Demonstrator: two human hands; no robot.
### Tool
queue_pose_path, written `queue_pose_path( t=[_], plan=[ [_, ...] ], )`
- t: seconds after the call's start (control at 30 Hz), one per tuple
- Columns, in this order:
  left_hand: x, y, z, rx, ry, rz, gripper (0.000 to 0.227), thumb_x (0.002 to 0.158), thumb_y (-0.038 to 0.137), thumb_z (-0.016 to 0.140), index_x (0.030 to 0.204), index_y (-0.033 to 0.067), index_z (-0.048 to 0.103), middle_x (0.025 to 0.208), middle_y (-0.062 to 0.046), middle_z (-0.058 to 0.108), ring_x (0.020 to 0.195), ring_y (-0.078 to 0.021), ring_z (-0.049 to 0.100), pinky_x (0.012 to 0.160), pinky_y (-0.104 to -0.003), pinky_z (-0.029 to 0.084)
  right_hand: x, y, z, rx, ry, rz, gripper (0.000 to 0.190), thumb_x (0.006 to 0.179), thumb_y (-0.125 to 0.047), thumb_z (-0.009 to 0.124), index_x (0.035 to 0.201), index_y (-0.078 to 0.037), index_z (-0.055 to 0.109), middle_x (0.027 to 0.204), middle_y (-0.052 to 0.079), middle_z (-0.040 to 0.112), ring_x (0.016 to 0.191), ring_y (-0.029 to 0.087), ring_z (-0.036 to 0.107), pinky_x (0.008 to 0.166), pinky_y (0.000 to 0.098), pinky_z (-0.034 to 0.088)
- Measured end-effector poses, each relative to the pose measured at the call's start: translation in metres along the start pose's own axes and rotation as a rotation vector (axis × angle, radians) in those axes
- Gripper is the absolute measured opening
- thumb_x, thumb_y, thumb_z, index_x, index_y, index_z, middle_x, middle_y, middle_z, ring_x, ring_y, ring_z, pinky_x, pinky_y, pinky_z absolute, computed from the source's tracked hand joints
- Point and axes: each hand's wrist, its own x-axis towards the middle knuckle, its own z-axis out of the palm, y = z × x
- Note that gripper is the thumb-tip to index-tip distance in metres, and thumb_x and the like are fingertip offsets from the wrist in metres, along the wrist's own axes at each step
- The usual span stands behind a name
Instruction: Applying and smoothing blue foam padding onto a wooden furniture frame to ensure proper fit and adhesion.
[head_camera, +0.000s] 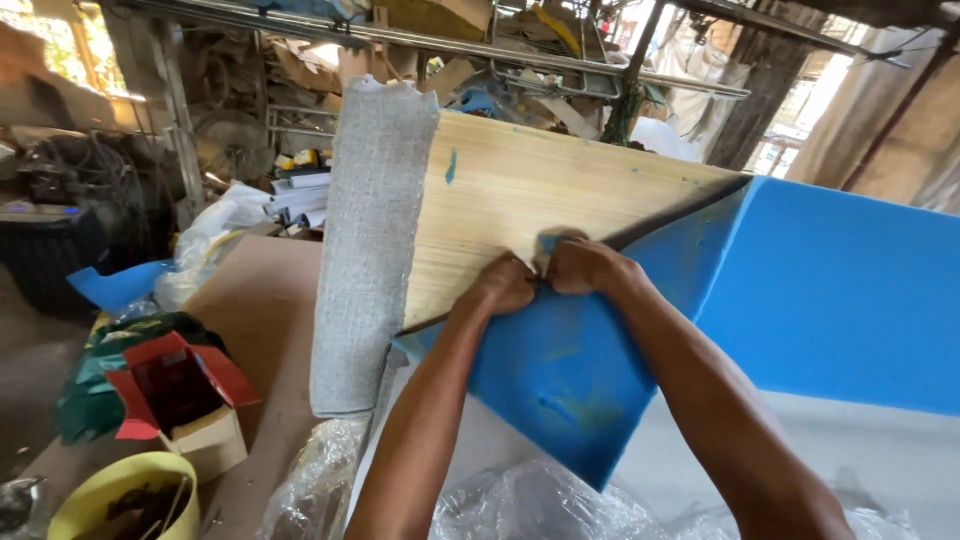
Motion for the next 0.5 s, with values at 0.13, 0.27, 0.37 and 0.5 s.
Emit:
queue_pose_path(
  t=[0.13, 0.27, 0.37, 0.5],
  plan=[
    [-0.059, 0.037, -0.036, -0.031, 0.018, -0.016, 0.046, 0.082, 0.027, 0.056, 0.109, -0.0025, 0.08, 0.121, -0.026, 0.073, 0.12, -0.0436, 0.068, 0.1, -0.052, 0.058, -0.01, -0.017, -0.002, 0.086, 0.029, -0.113, 0.04, 0.085, -0.027, 0.059, 0.109, -0.006, 0.082, 0.104, 0.029, 0.075, 0.107, 0.053, 0.067, 0.089, 0.0617, 0.056],
    [-0.051, 0.031, -0.024, 0.051, 0.037, 0.028, 0.045, 0.08, 0.025, 0.058, 0.105, -0.006, 0.079, 0.114, -0.027, 0.073, 0.117, -0.0439, 0.069, 0.097, -0.051, 0.059, -0.019, -0.031, -0.007, 0.028, 0.063, -0.125, 0.037, 0.082, -0.03, 0.059, 0.108, -0.016, 0.081, 0.108, 0.019, 0.077, 0.112, 0.044, 0.069, 0.094, 0.0562, 0.057],
    [-0.058, 0.031, -0.039, 0.037, 0.017, 0.102, 0.047, 0.083, 0.024, 0.057, 0.106, -0.0113, 0.076, 0.112, -0.033, 0.073, 0.117, -0.0494, 0.067, 0.098, -0.057, 0.056, -0.012, -0.026, -0.01, 0.042, 0.031, -0.125, 0.036, 0.076, -0.029, 0.063, 0.102, -0.014, 0.082, 0.103, 0.019, 0.078, 0.11, 0.043, 0.07, 0.093, 0.0544, 0.058],
    [-0.05, 0.023, -0.027, -0.084, 0.035, 0.038, 0.046, 0.076, 0.025, 0.054, 0.098, -0.0081, 0.077, 0.103, -0.031, 0.075, 0.109, -0.0475, 0.07, 0.088, -0.057, 0.058, 0.012, -0.009, 0.015, 0.015, -0.004, -0.134, 0.036, 0.077, -0.027, 0.06, 0.101, -0.013, 0.083, 0.105, 0.019, 0.078, 0.113, 0.041, 0.07, 0.097, 0.0519, 0.057]
  ],
)
